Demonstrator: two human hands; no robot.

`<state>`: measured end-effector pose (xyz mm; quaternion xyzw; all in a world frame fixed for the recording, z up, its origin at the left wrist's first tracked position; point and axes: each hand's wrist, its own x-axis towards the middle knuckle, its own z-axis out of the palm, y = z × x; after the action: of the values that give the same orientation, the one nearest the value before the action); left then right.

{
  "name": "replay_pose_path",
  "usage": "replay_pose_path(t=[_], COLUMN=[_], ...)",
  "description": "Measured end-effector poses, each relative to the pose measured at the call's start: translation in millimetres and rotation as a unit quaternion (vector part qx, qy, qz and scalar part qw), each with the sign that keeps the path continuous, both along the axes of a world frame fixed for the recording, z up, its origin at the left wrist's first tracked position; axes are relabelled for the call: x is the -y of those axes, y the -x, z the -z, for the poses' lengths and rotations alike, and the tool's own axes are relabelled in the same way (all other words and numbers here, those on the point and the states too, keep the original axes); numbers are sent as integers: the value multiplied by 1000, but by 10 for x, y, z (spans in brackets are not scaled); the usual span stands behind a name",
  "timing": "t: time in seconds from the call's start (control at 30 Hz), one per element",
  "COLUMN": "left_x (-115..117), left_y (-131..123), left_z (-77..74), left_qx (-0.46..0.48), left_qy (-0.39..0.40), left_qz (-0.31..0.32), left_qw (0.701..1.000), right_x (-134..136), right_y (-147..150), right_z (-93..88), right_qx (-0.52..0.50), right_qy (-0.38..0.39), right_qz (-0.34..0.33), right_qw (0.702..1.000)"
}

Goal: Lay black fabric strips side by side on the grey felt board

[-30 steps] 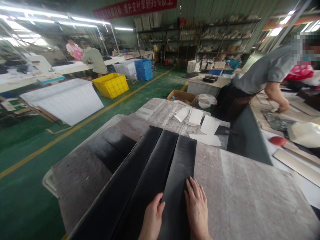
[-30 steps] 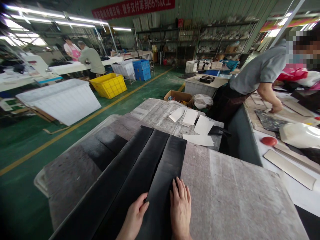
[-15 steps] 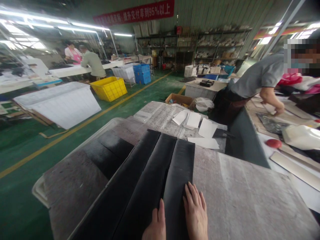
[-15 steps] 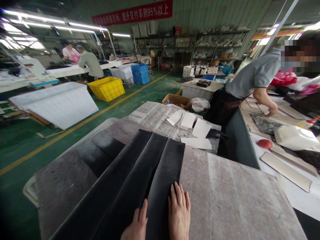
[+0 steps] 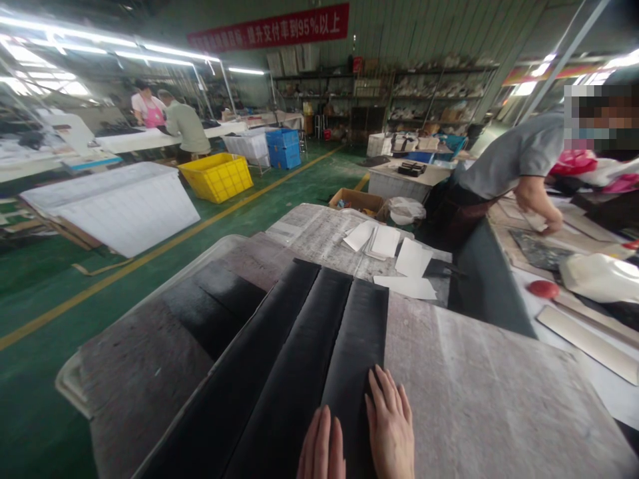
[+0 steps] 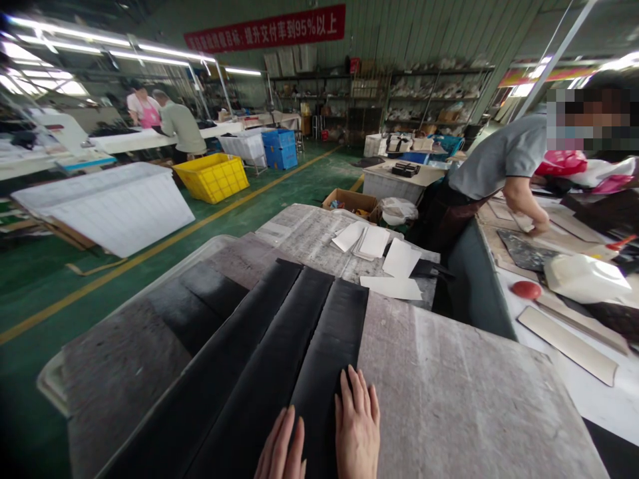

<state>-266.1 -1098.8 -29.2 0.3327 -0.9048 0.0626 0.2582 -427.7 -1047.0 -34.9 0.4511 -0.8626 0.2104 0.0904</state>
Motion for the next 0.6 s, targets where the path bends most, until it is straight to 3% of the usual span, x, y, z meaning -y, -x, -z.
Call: replay_pose_path(t=[0.23,0.43,0.6], left_x=[251,219,206], left_y=[39,12,32], left_z=[-29,-75,-96], left_qx=[89,96,82], left_qy=[-26,-38,-20], left_qz=[84,69,65], left_qw=[992,992,994], right_x=[1,-10,51], right_y=[-10,-15,25], right_z=[-22,-53,-190], right_qx=[11,31,37], right_qy=[7,6,29], right_qz=[0,2,0], right_qw=[1000,999,999])
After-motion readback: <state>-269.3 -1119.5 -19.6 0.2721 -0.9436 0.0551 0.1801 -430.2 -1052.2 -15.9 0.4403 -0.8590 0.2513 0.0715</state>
